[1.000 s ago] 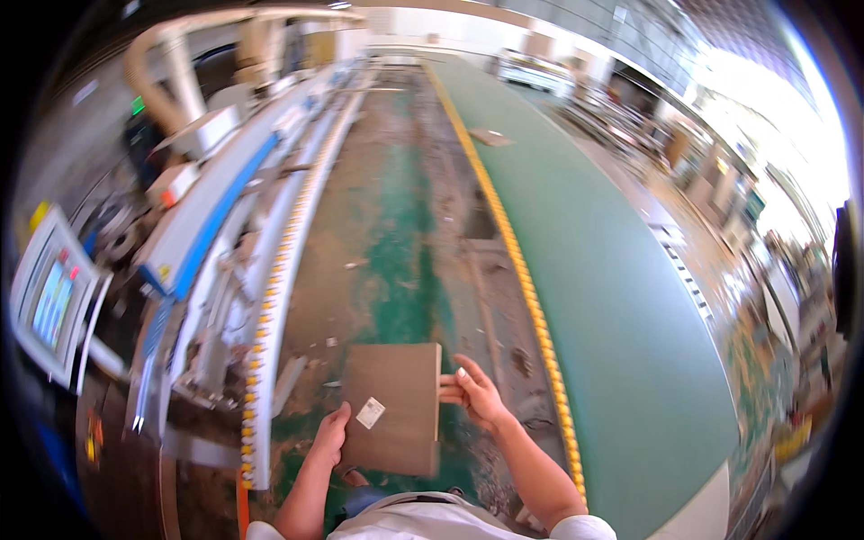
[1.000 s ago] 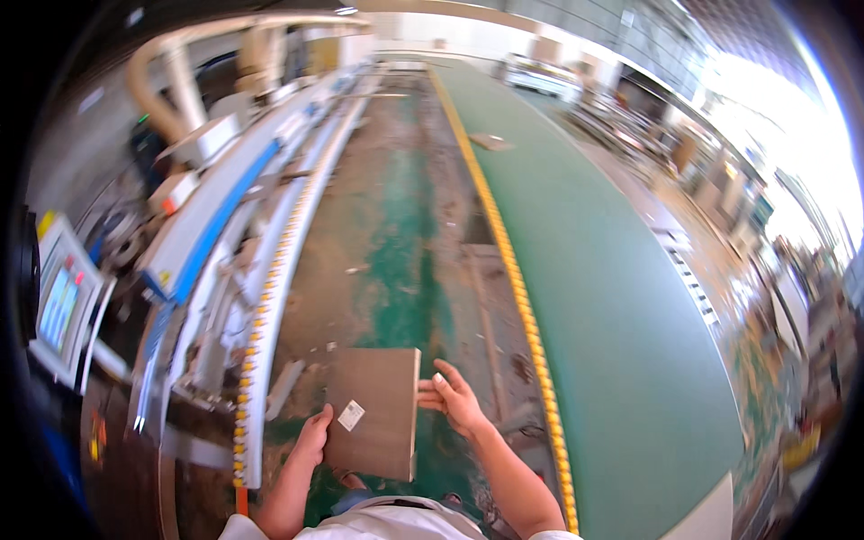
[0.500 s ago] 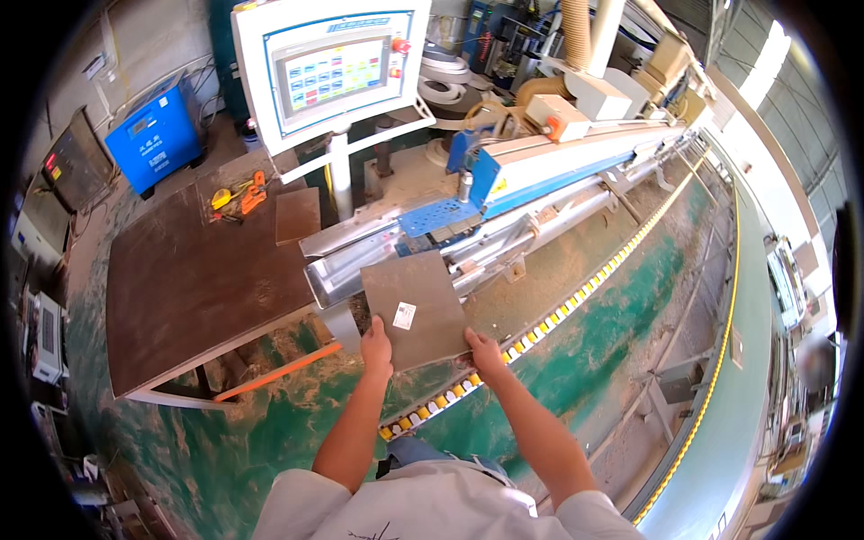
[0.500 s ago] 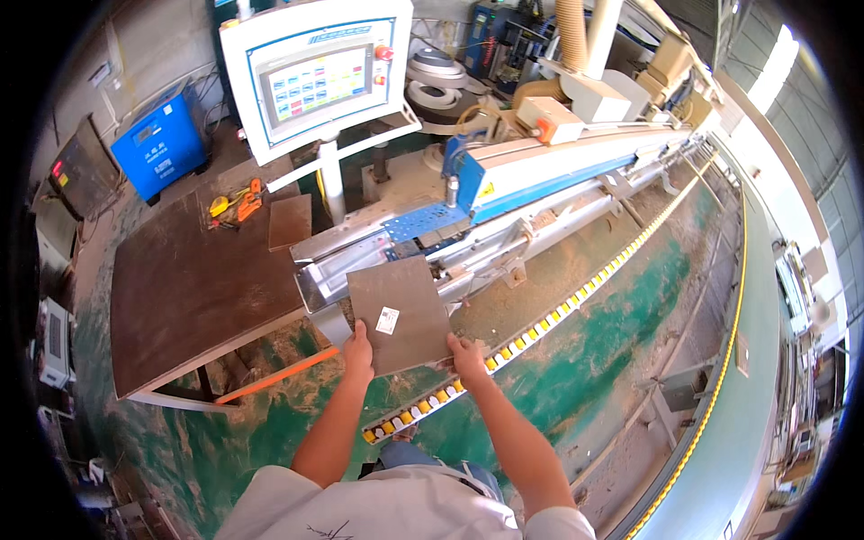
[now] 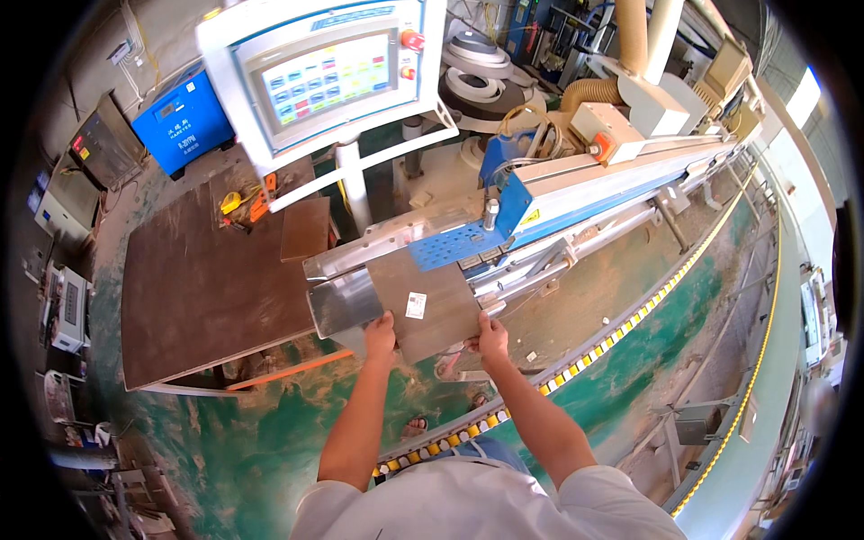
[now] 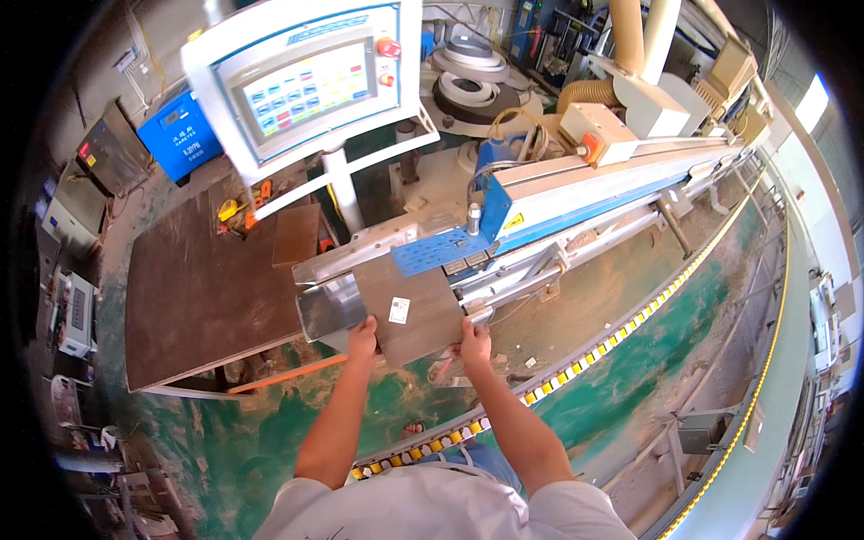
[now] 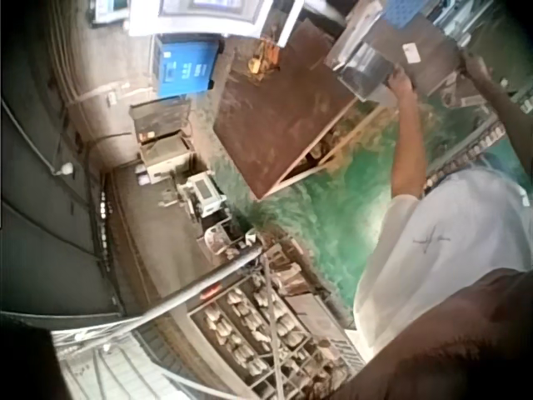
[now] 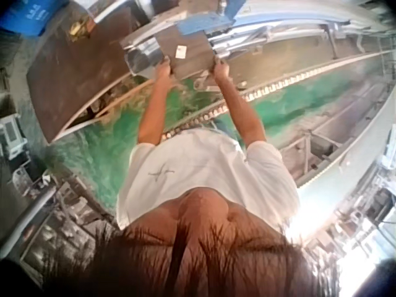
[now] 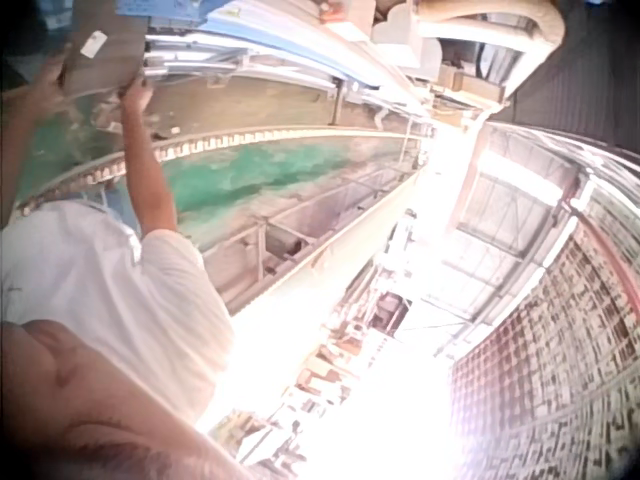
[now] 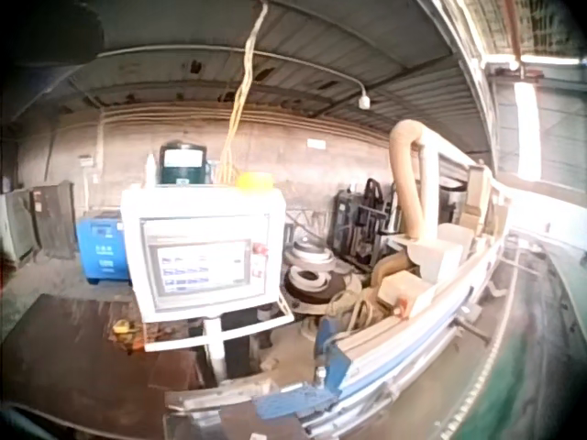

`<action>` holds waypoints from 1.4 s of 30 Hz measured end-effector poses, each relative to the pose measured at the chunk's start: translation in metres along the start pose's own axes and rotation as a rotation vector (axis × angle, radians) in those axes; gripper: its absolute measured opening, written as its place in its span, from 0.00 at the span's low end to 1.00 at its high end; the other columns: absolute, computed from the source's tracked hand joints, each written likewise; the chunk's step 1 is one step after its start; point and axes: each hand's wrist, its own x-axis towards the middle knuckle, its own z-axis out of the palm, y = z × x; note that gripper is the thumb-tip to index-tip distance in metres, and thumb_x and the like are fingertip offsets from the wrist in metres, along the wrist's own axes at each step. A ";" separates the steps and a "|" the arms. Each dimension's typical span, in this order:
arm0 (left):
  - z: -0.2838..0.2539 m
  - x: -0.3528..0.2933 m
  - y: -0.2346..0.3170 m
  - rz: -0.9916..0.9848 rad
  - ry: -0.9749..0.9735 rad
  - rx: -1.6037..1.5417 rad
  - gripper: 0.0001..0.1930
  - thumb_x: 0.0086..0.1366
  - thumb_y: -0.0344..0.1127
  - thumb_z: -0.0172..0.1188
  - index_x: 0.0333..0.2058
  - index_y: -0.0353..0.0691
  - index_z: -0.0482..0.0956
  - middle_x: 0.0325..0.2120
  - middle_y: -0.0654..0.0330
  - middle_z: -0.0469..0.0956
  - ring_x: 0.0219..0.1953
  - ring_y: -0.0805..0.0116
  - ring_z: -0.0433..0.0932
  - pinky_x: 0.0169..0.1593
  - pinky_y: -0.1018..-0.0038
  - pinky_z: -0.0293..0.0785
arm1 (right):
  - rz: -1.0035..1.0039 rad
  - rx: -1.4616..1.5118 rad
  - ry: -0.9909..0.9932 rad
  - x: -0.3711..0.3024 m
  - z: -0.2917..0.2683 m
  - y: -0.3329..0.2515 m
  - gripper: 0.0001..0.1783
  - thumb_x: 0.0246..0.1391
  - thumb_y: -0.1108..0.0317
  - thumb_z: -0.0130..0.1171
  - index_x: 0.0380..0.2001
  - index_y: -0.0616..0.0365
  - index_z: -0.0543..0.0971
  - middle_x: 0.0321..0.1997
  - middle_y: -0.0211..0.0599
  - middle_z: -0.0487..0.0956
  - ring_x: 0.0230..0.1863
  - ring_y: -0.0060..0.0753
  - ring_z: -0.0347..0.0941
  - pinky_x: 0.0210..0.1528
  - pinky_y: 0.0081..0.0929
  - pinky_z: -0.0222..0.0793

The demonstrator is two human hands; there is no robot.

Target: The person repeatedly picks up rectangular wooden pieces from a conveyor belt, places them into a machine, and removes the processed pieces. The person stacks the processed pieces on a nearby table.

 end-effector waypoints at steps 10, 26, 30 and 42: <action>0.130 -0.005 -0.013 0.052 0.099 -0.020 0.21 0.71 0.45 0.59 0.50 0.31 0.78 0.38 0.58 0.81 0.34 0.67 0.81 0.33 0.65 0.80 | -0.073 0.042 -0.026 0.066 -0.088 -0.057 0.23 0.67 0.49 0.54 0.34 0.63 0.75 0.23 0.37 0.77 0.14 0.29 0.74 0.16 0.25 0.69; 0.314 0.005 -0.043 0.014 0.113 -0.141 0.20 0.70 0.45 0.59 0.45 0.31 0.81 0.37 0.55 0.81 0.40 0.60 0.79 0.43 0.58 0.75 | -0.010 0.217 0.051 0.132 -0.219 -0.116 0.25 0.67 0.49 0.52 0.51 0.63 0.70 0.36 0.41 0.80 0.28 0.33 0.81 0.28 0.28 0.77; 0.324 0.040 -0.055 0.033 0.210 0.240 0.21 0.70 0.46 0.57 0.44 0.30 0.83 0.43 0.46 0.82 0.40 0.53 0.81 0.44 0.58 0.76 | 0.042 0.317 -0.016 0.073 -0.256 -0.107 0.23 0.68 0.54 0.52 0.55 0.62 0.69 0.41 0.46 0.81 0.32 0.35 0.81 0.33 0.30 0.80; 0.375 -0.122 -0.094 -0.152 -0.615 0.163 0.24 0.73 0.55 0.50 0.50 0.39 0.74 0.47 0.58 0.80 0.43 0.61 0.81 0.44 0.64 0.79 | 0.098 0.357 0.651 -0.190 -0.501 0.105 0.20 0.66 0.57 0.53 0.50 0.64 0.73 0.37 0.48 0.82 0.29 0.38 0.81 0.30 0.33 0.80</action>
